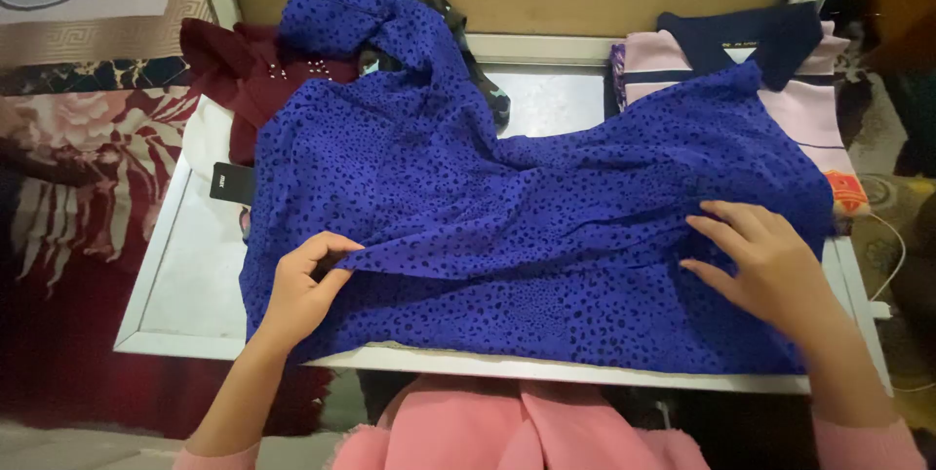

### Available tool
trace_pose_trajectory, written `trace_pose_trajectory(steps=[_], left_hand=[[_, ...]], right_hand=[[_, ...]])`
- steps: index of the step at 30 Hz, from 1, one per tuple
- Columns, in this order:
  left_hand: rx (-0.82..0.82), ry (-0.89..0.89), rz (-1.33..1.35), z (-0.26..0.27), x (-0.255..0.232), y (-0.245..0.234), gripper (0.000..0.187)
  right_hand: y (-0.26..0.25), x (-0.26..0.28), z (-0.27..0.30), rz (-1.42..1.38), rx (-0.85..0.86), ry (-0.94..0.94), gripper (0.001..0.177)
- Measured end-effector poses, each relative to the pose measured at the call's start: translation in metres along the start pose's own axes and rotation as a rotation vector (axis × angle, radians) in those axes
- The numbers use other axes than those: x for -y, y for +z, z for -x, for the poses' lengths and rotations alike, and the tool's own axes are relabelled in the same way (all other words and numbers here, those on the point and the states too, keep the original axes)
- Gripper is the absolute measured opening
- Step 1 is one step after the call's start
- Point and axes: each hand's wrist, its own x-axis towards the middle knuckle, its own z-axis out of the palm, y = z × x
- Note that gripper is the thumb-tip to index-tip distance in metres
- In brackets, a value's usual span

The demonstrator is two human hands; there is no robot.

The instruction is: Folding a blue patterned shirt and organizing it among other clothing items on a flat surface.

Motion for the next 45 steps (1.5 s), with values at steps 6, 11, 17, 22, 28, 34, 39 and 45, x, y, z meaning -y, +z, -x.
trace_pose_trajectory(steps=[6,11,17,22,28,34,39,45], left_hand=[[-0.039,0.049,-0.050,0.003,-0.013,-0.006,0.020],[-0.013,0.061,-0.018,0.010,-0.020,-0.009,0.024],[0.037,0.103,-0.016,0.009,-0.017,-0.010,0.023],[0.006,0.076,-0.004,0.011,-0.009,-0.009,0.017],[0.014,0.147,-0.021,0.012,-0.023,-0.011,0.014],[-0.009,0.128,-0.024,0.015,-0.018,-0.012,0.014],[-0.001,0.133,-0.025,0.012,-0.018,-0.010,0.016],[0.014,0.127,-0.019,0.009,-0.025,-0.008,0.016]], right_hand=[[0.017,-0.018,-0.017,0.356,-0.039,-0.048,0.038],[-0.006,-0.033,-0.026,-0.016,-0.054,-0.002,0.023],[-0.005,-0.015,-0.025,0.070,0.035,-0.048,0.079],[0.003,0.028,-0.020,0.340,-0.003,-0.266,0.032],[0.006,0.010,-0.016,0.547,0.087,-0.118,0.037],[0.023,-0.027,0.011,0.481,-0.151,0.104,0.054],[0.036,-0.048,0.031,-0.037,-0.159,0.434,0.042],[0.034,-0.033,0.025,-0.085,-0.170,0.480,0.041]])
